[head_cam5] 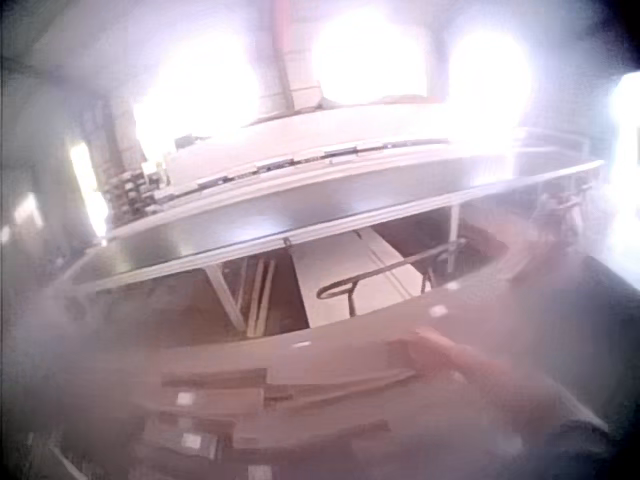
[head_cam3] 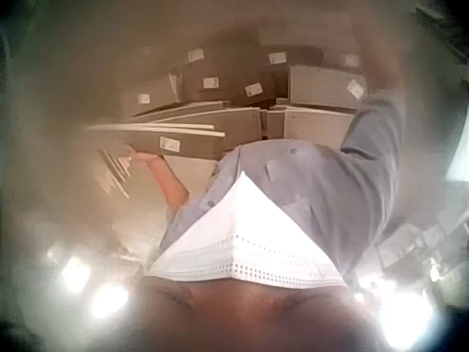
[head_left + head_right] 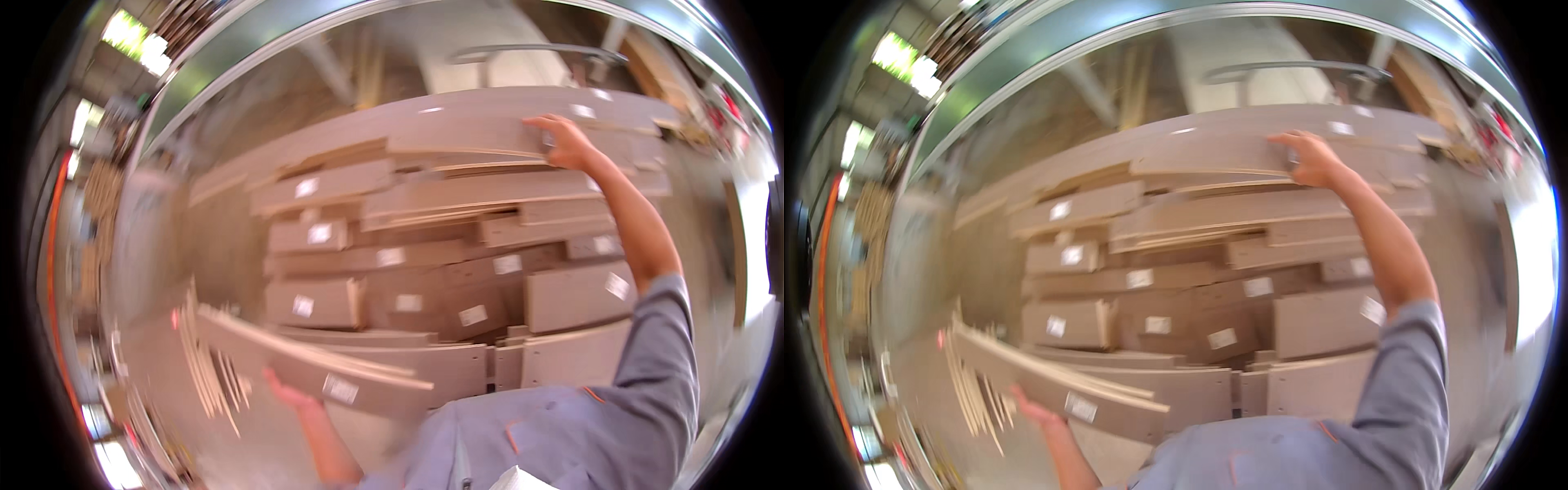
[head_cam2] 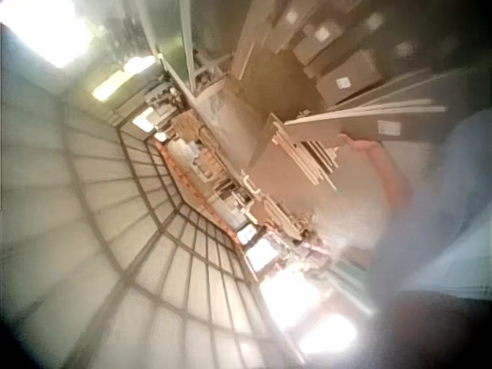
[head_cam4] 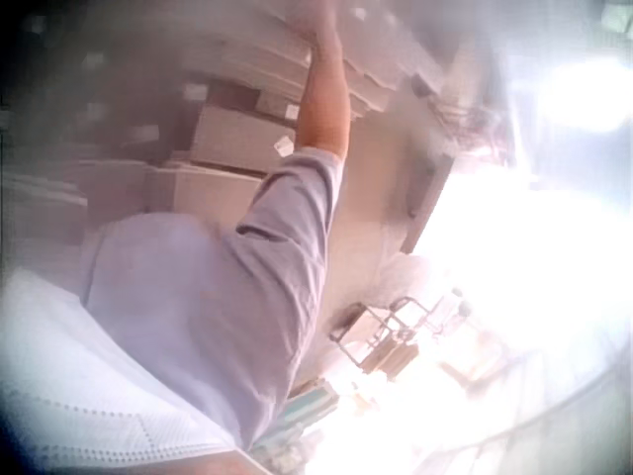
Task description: The person repeatedly picks up cut wood panels from a large machine table and carries them to a nearby stack, placing them on top. The person handles both large and small panels, moving them one at a time.
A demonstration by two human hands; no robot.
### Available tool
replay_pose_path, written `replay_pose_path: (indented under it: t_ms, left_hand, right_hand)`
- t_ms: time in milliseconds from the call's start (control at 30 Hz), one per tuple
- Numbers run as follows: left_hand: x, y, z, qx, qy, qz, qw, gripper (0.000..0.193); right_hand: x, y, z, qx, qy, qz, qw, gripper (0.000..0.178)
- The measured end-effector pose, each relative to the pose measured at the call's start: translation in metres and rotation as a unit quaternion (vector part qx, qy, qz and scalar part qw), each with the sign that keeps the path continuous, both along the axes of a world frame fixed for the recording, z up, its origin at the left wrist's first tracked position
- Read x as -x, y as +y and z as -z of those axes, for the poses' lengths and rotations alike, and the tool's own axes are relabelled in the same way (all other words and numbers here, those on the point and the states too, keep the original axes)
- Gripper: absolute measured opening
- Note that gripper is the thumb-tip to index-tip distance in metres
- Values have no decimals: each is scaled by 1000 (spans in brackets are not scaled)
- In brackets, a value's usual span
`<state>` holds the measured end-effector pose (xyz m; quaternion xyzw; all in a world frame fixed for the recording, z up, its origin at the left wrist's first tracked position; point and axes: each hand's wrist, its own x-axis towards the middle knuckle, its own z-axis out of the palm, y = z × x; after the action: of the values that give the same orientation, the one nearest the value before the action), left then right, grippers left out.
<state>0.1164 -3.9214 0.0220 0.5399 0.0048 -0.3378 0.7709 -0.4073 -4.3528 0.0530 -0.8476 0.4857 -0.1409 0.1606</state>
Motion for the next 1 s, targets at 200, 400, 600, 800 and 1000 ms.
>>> replay_pose_path:
  t_ms: [200, 400, 600, 800, 1000]
  left_hand:
    - [-23, -23, 25, 61, 56, -44, 996, 59]
    - [-37, -25, 23, 11, 92, -47, 995, 55]
    - [-58, -10, 42, -16, 81, -90, 993, 59]
    - [-72, -10, 42, -62, 89, -155, 982, 59]
    - [-95, -22, 63, 15, 72, -181, 981, 58]
  right_hand:
    - [-219, 11, -8, -26, -35, -80, 996, 59]
    - [-397, -3, 37, -37, -12, -123, 992, 58]
    - [-488, -20, 90, -33, 4, -159, 987, 59]
    - [-500, -26, 130, -18, 113, -165, 980, 68]
    - [-496, 40, 98, -93, -52, -231, 967, 69]
